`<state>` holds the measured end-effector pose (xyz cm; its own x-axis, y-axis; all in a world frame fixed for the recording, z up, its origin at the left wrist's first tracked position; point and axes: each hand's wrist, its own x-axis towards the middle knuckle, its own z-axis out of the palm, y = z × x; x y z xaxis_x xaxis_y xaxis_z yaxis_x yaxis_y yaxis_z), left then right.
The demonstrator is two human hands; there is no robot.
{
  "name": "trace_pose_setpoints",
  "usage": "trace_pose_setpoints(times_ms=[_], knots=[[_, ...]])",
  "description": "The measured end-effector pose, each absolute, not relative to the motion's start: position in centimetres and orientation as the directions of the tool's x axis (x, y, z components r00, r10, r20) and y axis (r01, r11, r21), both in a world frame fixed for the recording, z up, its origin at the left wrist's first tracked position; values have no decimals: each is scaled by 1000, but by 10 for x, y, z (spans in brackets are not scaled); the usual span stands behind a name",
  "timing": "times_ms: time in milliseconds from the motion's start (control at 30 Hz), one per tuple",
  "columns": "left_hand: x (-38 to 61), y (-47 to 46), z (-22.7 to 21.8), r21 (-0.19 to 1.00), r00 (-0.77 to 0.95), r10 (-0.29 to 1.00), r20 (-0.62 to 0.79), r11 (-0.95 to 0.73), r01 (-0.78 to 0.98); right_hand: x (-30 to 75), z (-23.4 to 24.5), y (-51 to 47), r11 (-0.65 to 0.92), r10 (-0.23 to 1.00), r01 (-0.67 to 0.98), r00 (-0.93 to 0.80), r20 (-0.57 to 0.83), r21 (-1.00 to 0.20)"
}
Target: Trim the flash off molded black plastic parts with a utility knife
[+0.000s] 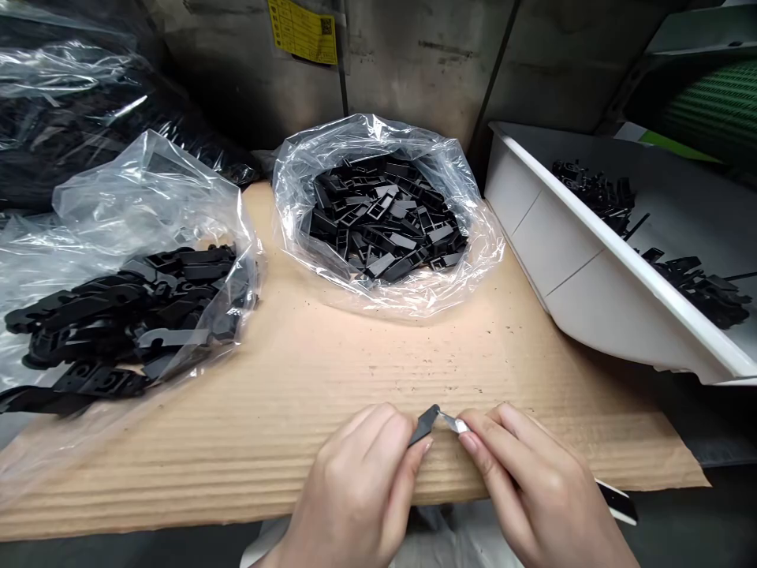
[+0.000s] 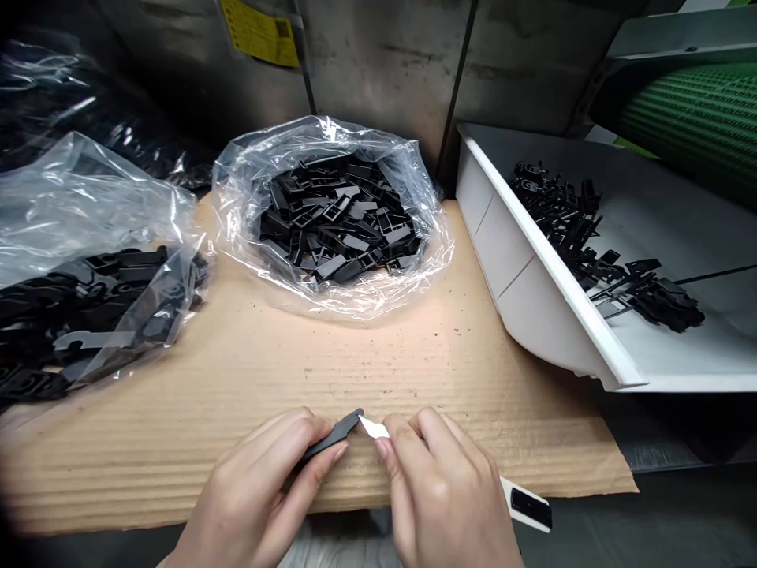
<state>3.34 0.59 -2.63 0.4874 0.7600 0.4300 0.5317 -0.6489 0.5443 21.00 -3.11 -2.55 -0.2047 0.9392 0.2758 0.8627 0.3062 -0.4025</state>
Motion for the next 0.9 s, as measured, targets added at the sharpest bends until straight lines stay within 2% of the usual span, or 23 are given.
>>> trace_pose_setpoints(times_ms=[433, 633, 900], knots=[[33, 7, -28, 497, 518, 725, 454, -688, 528, 209, -21, -26, 281, 957, 847, -211, 199, -451], [34, 7, -27, 466, 533, 695, 482, -719, 516, 210, -16, -24, 256, 967, 849, -234, 105, -463], [34, 7, -31, 469, 541, 677, 499, -736, 488, 202, -12, -22, 166, 986, 886, -140, 91, -434]])
